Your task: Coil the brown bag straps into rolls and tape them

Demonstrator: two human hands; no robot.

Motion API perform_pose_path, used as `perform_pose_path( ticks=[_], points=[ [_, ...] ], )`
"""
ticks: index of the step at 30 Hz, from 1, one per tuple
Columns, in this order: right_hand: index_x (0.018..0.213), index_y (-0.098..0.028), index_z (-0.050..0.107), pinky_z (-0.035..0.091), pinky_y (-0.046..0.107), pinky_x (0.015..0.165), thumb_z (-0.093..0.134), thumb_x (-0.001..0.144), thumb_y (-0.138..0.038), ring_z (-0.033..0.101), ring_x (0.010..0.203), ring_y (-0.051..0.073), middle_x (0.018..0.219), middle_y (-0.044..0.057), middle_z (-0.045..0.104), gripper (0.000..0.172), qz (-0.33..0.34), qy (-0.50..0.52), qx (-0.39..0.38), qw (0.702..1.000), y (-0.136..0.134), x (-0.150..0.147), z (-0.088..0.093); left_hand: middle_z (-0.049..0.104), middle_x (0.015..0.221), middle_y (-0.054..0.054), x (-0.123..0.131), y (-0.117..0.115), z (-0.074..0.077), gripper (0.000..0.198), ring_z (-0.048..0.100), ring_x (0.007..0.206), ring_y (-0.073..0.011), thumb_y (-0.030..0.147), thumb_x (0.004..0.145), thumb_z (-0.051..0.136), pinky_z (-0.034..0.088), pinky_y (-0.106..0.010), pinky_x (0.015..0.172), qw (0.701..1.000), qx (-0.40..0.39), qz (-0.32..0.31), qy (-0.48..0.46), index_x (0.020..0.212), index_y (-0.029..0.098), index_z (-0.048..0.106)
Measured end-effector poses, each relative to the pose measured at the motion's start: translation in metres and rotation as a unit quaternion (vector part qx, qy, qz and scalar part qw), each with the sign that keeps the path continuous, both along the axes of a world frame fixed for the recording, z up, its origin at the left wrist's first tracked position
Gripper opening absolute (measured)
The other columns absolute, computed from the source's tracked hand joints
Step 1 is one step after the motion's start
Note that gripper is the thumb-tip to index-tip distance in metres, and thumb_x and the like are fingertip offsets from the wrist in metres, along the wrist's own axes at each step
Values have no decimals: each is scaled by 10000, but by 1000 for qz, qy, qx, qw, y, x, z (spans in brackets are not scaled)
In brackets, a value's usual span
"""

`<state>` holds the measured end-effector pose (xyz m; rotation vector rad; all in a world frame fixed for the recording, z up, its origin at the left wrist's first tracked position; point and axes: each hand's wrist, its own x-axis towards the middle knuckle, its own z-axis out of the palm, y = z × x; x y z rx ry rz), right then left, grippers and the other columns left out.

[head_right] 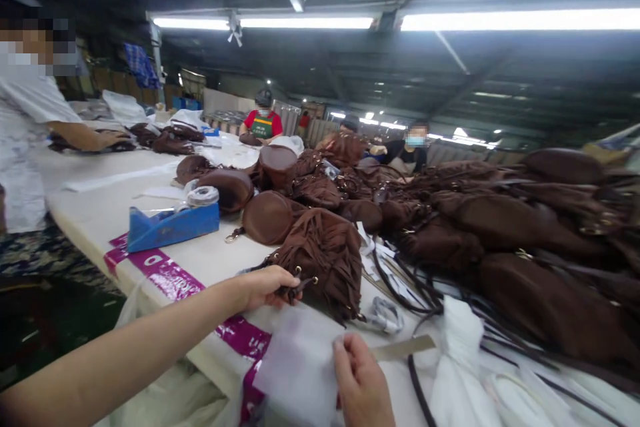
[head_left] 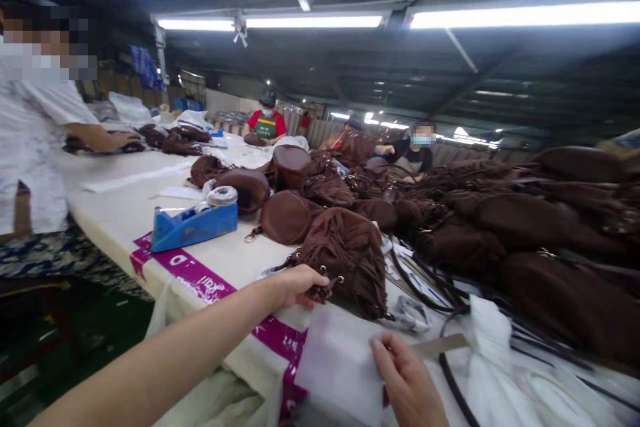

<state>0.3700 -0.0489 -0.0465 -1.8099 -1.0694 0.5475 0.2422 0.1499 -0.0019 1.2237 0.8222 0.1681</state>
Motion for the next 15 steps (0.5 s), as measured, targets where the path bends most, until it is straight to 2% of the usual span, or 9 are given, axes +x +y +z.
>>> perform_pose_path(
  ticks=[2, 5, 7, 11, 15],
  points=[
    [716, -243, 501, 369, 231, 387, 461, 814, -504, 467, 396, 149, 467, -78, 419, 282, -24, 27, 8, 999, 17, 7, -1, 628, 657, -10, 1, -3, 6, 227, 503, 528, -85, 213, 874, 525, 327, -192, 465, 1000, 15, 11, -4, 708, 112, 641],
    [675, -234, 487, 368, 226, 412, 483, 777, -481, 490, 440, 147, 485, -64, 450, 267, -33, 70, 23, 997, 44, 6, -13, 642, 725, -15, 3, -7, 10, 213, 501, 584, -95, 253, 837, 546, 321, -200, 492, 999, 40, 29, -11, 694, 132, 646],
    [667, -226, 499, 375, 227, 436, 485, 764, -485, 508, 485, 150, 523, -45, 497, 277, -39, 120, 48, 991, 60, 3, -22, 641, 727, -16, 3, -10, 9, 191, 510, 615, -109, 274, 790, 578, 337, -210, 526, 997, 60, 44, -10, 671, 139, 642],
    [675, -214, 526, 382, 238, 462, 541, 711, -532, 516, 526, 160, 550, -32, 538, 320, -58, 230, 97, 967, 82, -2, -33, 568, 586, 15, 0, -10, 2, 155, 458, 571, -131, 301, 630, 677, 296, -242, 522, 992, 108, 68, -3, 635, 152, 635],
    [679, -208, 543, 407, 249, 500, 649, 647, -509, 543, 561, 172, 561, -28, 574, 321, -68, 297, 150, 940, 95, -8, -40, 576, 602, 19, -3, -8, -3, 242, 452, 589, -131, 282, 519, 712, 289, -251, 549, 987, 141, 74, -18, 717, 143, 698]
  ],
)
